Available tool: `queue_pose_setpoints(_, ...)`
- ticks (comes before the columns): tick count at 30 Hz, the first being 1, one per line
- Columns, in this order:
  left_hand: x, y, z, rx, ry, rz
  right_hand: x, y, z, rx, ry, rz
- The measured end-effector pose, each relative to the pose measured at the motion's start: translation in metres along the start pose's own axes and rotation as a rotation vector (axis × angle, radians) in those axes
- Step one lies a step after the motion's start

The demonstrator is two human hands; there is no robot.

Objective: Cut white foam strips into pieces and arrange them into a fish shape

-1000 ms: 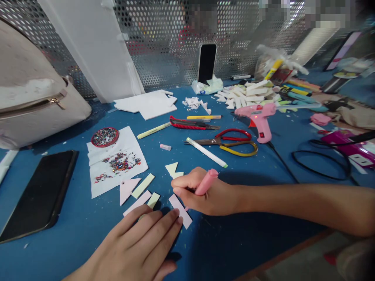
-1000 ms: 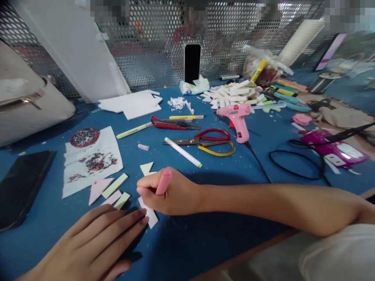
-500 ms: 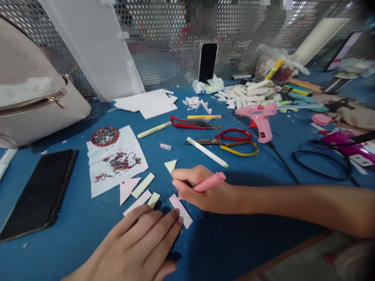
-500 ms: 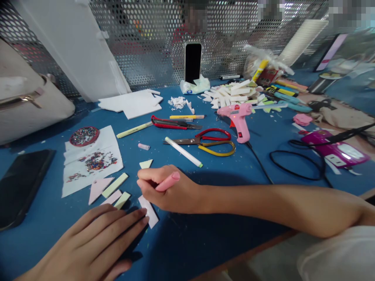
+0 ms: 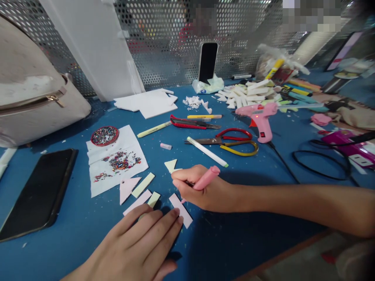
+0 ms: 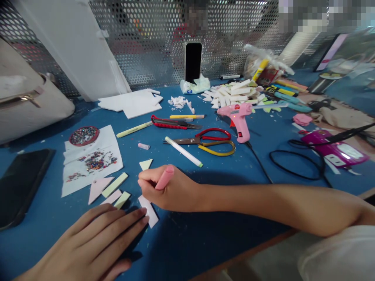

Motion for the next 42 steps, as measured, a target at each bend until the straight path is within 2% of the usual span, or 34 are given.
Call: queue_pose_setpoints(42,0.0001,-0.0003,0.0004,-0.013,-0.008,-0.004,0.0021,-0.001,0.0015,0.011,-0.01,0.031)
Point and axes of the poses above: each hand's wrist, its own z-axis towards the middle knuckle, its own y-axis out of the back of the hand, x = y × z, the point moved 2 cm from there along z, towards the middle knuckle, and after that the axes turned 8 degrees about -x, right-handed, at the moved point
